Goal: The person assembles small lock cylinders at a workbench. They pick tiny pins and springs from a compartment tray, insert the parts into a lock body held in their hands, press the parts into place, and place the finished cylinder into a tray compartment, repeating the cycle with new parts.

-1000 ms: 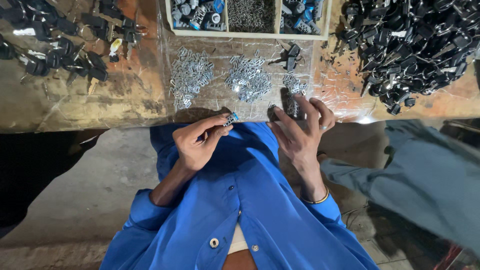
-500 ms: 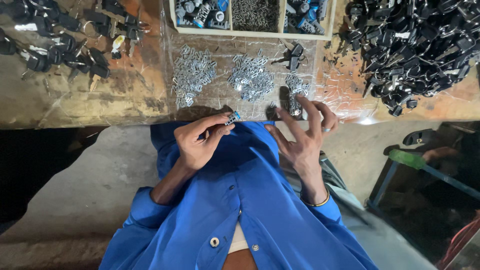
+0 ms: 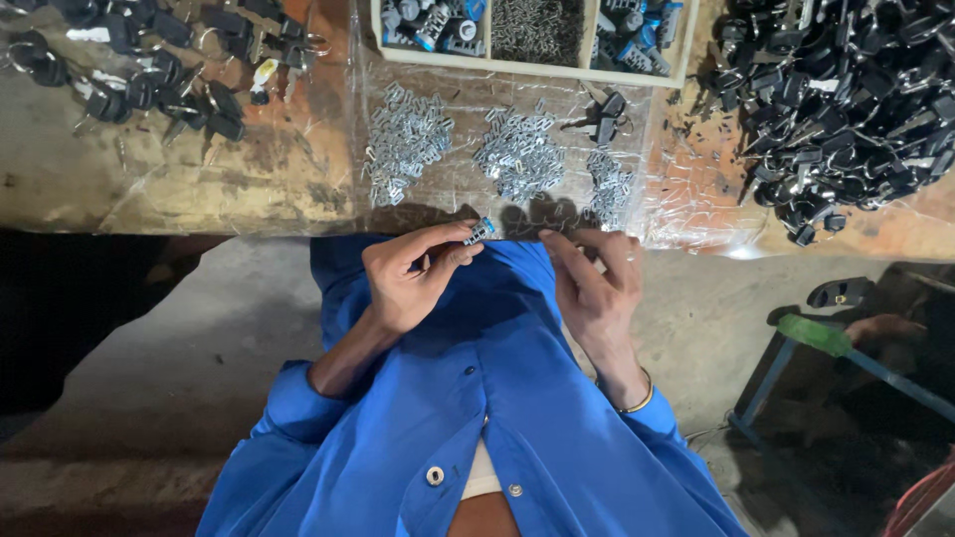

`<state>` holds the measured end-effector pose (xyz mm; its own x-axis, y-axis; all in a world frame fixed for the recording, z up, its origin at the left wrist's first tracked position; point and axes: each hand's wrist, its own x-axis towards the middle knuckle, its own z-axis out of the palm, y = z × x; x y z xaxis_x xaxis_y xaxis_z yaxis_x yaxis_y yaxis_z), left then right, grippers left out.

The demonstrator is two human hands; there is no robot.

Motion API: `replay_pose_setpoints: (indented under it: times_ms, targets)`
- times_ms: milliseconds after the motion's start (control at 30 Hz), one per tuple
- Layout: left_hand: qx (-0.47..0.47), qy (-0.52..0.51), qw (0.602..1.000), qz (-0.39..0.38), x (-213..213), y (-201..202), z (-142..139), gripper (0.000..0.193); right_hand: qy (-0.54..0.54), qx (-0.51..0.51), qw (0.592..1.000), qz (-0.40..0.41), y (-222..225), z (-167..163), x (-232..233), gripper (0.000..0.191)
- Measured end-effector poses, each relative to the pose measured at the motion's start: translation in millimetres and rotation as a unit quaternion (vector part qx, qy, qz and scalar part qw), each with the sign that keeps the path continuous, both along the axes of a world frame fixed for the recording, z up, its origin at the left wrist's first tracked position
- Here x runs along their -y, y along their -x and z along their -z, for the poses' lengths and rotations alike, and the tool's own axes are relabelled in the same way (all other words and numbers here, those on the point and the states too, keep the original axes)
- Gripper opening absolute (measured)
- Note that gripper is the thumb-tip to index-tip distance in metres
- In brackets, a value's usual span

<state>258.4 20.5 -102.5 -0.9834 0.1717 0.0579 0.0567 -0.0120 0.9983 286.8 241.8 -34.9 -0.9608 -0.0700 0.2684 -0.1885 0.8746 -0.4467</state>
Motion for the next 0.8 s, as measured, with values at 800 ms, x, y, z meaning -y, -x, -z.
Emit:
replay_pose_setpoints:
  times_ms: [800]
  targets:
    - [-0.14, 0.119, 0.983, 0.009, 30, 3, -20, 0.023, 0.171, 0.042, 0.984, -0.002, 12, -6, 72, 0.023]
